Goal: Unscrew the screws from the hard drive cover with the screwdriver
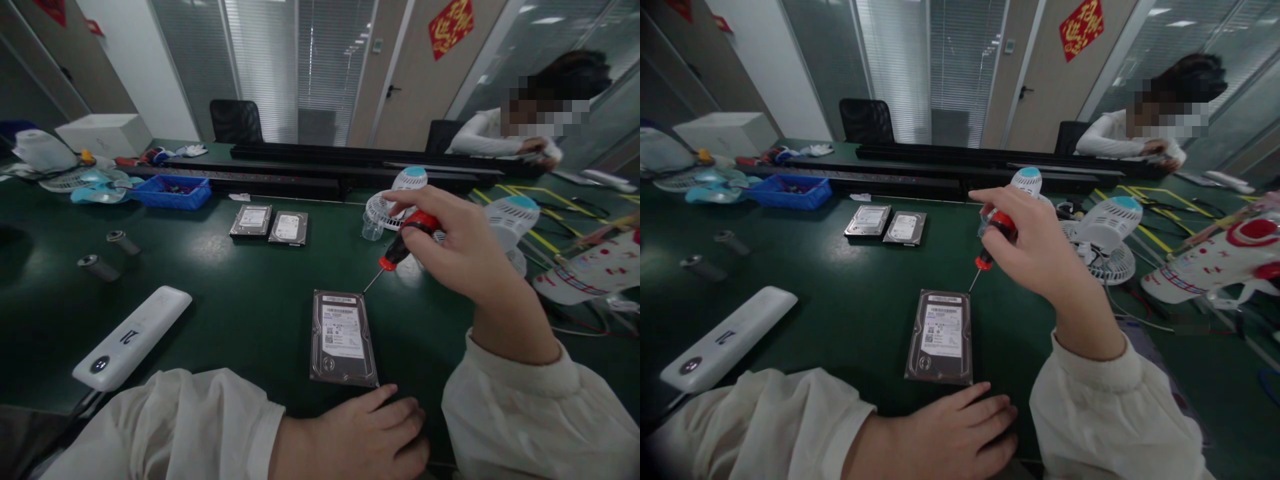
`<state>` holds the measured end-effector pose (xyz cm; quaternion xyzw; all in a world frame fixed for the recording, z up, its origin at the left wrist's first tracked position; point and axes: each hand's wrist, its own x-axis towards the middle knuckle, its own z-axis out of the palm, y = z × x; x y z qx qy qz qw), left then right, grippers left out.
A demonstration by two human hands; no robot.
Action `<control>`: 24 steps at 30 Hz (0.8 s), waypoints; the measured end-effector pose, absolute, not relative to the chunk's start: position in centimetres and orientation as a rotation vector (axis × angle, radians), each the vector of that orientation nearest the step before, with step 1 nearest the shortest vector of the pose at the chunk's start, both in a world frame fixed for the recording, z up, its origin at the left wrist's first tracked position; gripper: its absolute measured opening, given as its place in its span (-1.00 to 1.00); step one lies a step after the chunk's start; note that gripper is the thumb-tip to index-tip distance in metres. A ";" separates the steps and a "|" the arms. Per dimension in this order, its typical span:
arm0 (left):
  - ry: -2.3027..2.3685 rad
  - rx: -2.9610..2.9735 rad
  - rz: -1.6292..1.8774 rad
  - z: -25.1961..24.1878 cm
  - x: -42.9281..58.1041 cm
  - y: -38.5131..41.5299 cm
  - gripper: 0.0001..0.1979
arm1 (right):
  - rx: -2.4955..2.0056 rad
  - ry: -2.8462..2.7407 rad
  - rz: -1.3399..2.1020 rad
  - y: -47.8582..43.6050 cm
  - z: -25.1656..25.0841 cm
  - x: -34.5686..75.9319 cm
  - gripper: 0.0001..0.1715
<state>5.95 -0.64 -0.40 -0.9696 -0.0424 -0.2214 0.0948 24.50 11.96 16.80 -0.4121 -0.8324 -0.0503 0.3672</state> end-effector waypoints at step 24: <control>-0.142 -2.859 -0.728 -0.7 6.0 -0.6 -0.67 | -1.076 -2.079 -0.070 12.0 16.7 24.3 -0.64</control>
